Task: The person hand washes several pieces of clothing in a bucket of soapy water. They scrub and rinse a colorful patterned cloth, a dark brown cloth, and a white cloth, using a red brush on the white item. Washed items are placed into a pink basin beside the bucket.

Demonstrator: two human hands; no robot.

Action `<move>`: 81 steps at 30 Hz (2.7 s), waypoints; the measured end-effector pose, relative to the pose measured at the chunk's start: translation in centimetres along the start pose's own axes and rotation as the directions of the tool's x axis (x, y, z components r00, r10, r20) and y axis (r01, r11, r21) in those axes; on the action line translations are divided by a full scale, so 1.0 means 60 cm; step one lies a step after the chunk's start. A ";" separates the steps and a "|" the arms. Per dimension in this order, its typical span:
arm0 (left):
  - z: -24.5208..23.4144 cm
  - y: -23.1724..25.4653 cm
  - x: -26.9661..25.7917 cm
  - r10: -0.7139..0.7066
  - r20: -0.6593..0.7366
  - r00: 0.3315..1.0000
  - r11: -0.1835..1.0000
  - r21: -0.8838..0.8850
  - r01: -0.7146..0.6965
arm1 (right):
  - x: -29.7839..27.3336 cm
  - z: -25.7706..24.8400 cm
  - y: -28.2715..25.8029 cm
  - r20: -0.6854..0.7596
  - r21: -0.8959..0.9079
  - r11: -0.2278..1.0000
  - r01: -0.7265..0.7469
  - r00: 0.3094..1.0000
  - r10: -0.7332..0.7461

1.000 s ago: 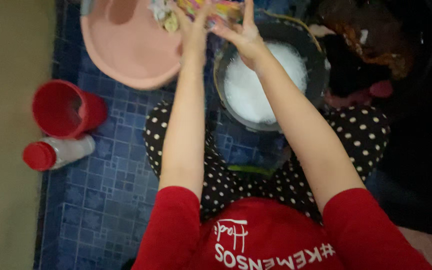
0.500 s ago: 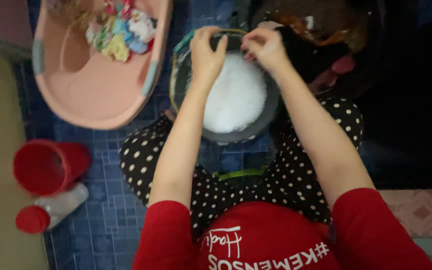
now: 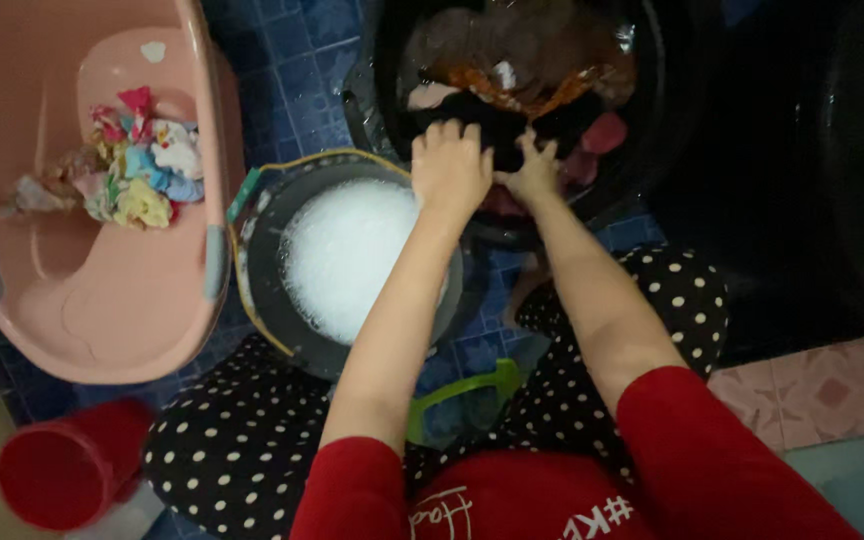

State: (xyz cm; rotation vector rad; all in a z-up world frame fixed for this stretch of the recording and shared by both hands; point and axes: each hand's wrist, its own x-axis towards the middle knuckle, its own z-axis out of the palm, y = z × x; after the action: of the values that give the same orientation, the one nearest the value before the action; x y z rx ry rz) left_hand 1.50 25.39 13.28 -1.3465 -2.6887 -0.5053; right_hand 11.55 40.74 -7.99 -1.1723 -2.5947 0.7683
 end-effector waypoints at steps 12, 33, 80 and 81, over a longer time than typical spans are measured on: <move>0.011 -0.002 -0.008 -0.058 0.024 0.998 0.992 0.112 0.055 | 0.085 -0.081 -0.022 -0.339 -0.020 0.993 0.117 0.934 -0.117; 0.015 0.003 0.000 -0.126 -0.043 0.991 0.985 0.112 0.130 | 0.106 -0.059 -0.099 0.240 -0.062 0.989 -0.134 0.960 0.145; 0.061 0.051 0.047 0.110 -0.104 0.988 0.970 -0.206 -0.130 | 0.056 -0.273 0.132 -0.372 0.654 0.756 -0.021 0.861 0.347; 0.067 0.034 0.051 0.079 -0.117 0.990 0.979 -0.177 -0.099 | 0.073 -0.260 0.167 -0.263 0.777 0.621 -0.104 0.843 0.470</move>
State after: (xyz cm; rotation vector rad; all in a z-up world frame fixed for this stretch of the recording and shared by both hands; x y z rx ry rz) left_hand 1.53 30.23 10.71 -1.4305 -2.5334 -0.8079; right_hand 20.92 55.43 -0.23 -1.2887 -1.4459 1.2775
